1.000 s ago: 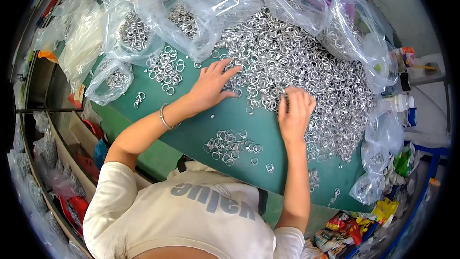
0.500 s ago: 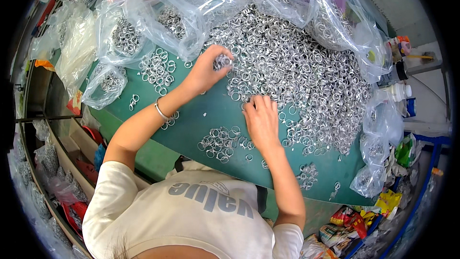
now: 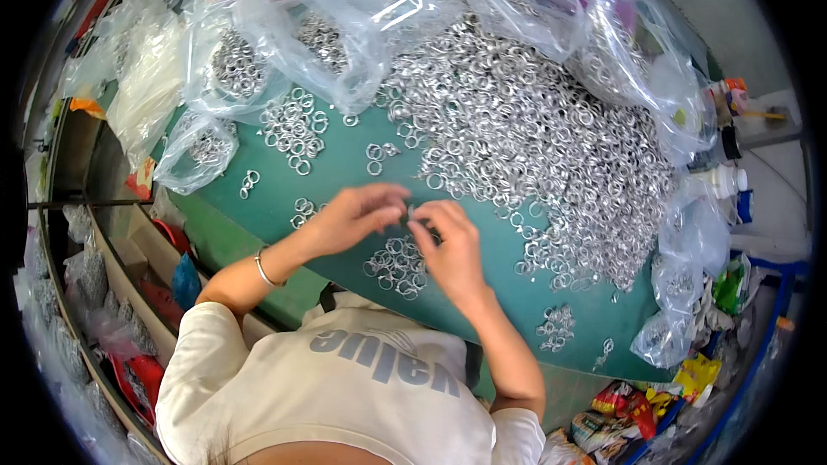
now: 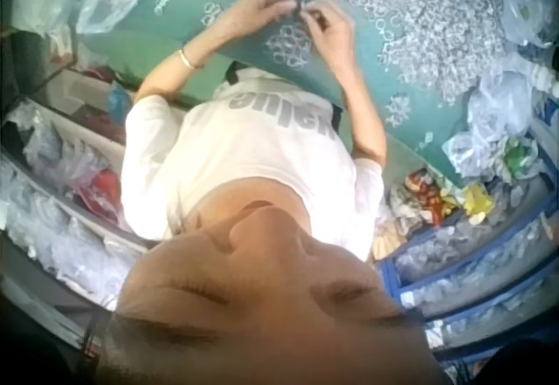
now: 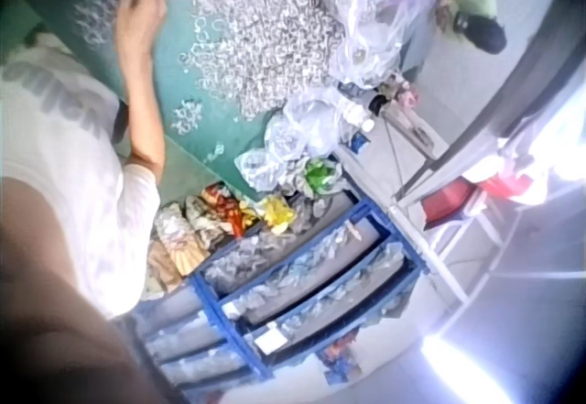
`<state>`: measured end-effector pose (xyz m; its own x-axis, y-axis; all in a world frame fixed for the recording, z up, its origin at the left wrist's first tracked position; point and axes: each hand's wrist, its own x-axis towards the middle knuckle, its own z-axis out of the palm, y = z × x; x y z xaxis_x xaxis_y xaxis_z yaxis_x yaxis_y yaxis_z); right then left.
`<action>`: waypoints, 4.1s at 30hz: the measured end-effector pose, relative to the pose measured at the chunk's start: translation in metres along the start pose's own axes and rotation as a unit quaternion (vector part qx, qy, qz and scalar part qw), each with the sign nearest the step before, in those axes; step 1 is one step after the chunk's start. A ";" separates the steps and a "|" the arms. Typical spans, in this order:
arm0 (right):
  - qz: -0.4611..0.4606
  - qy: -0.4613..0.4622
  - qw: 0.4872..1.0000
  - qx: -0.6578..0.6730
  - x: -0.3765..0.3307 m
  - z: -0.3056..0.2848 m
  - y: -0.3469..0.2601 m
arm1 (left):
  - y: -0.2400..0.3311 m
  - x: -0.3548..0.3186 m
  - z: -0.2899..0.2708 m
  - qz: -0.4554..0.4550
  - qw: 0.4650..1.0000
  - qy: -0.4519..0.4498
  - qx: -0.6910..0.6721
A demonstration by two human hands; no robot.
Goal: The person handles a pile of metal rings and clips on a green workbench, picking up individual pieces and placing them into clear plastic bags.
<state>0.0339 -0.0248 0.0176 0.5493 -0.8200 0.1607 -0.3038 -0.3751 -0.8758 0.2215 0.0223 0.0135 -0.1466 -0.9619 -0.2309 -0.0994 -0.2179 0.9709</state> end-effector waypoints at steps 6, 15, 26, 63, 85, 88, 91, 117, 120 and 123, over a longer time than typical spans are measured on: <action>-0.054 -0.050 0.997 -0.016 0.017 0.021 -0.026 | -0.006 -0.042 -0.013 -0.057 0.986 0.100 -0.123; 0.003 -0.077 0.992 -0.097 0.023 0.009 -0.005 | -0.055 -0.107 -0.088 0.107 0.829 0.542 0.088; -0.025 -0.079 0.984 -0.159 0.016 0.011 -0.004 | -0.050 -0.109 -0.069 0.009 0.867 0.498 -0.012; -0.068 0.036 0.954 -0.289 0.044 0.002 0.002 | -0.017 -0.047 -0.042 0.139 0.877 0.312 0.337; 0.235 -0.042 0.912 0.334 0.049 0.006 0.012 | -0.018 0.035 -0.049 0.138 0.930 0.173 0.293; 0.163 -0.011 0.948 0.274 0.041 0.008 0.006 | 0.000 0.020 -0.040 0.151 0.961 0.154 0.174; -0.066 -0.048 0.997 -0.013 0.048 0.012 -0.015 | 0.002 0.014 -0.034 -0.056 0.974 -0.028 -0.218; -0.117 -0.077 0.892 -0.429 0.076 0.021 0.023 | -0.022 0.058 -0.047 0.184 0.861 0.214 0.422; -0.109 -0.056 0.903 -0.413 0.058 0.007 0.024 | -0.023 0.063 -0.048 0.159 0.860 0.212 0.436; -0.093 0.014 0.920 -0.380 0.054 -0.003 0.027 | -0.022 0.064 -0.051 0.161 0.860 0.210 0.436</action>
<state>0.0533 -0.0805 0.0042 0.6296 -0.7181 0.2965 -0.6695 -0.6951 -0.2620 0.2649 -0.0432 -0.0193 0.0446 -0.9640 0.2622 -0.8476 0.1023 0.5206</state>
